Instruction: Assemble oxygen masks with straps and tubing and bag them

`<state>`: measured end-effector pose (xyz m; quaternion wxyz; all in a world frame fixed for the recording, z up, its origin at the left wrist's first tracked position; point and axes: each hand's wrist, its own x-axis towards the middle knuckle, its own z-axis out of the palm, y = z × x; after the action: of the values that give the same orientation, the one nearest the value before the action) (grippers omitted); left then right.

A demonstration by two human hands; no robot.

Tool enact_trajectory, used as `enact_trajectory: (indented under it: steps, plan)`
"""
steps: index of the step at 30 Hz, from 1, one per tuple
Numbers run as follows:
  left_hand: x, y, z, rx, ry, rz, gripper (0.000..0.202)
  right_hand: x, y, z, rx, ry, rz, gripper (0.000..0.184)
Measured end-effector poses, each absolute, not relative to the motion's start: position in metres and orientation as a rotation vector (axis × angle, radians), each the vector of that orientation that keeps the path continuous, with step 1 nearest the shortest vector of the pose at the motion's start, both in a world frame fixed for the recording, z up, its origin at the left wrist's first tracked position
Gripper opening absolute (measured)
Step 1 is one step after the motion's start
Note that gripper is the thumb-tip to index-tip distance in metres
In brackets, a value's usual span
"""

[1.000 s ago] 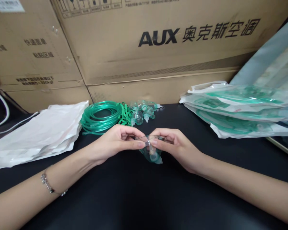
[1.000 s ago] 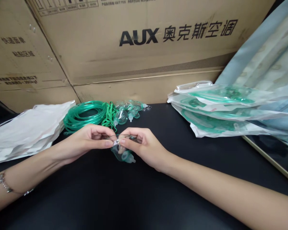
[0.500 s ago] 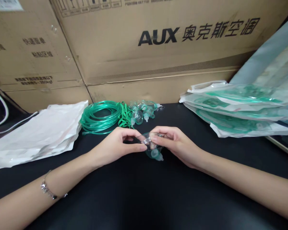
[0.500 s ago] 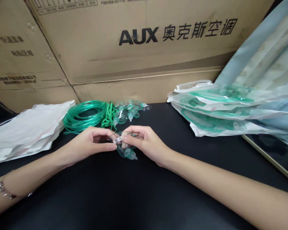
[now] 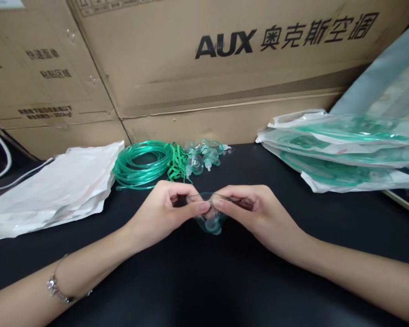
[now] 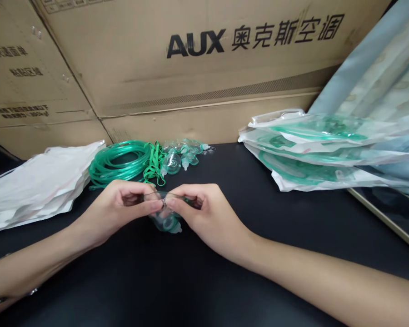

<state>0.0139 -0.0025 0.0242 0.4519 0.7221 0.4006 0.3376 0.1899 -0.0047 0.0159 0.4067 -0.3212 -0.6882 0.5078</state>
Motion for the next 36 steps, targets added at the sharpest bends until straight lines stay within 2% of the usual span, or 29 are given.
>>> enact_trajectory:
  steps: [5, 17, 29, 36]
  plan:
    - [0.02, -0.011, 0.029, 1.938, 1.032, 0.846, 0.02, 0.189, -0.015, 0.019, -0.881, -1.82, 1.029, 0.013]
    - [0.02, -0.015, 0.032, 1.965, 1.019, 0.876, 0.02, 0.198, -0.013, 0.021, -0.732, -2.092, 0.899, 0.014]
    - [0.022, -0.015, 0.039, 1.995, 0.981, 0.836, 0.022, 0.199, -0.012, 0.018, -0.626, -2.003, 1.1, 0.016]
    - [0.02, -0.008, 0.031, 1.818, 1.041, 0.965, 0.017, 0.195, 0.003, 0.015, -0.701, -1.89, 1.193, 0.013]
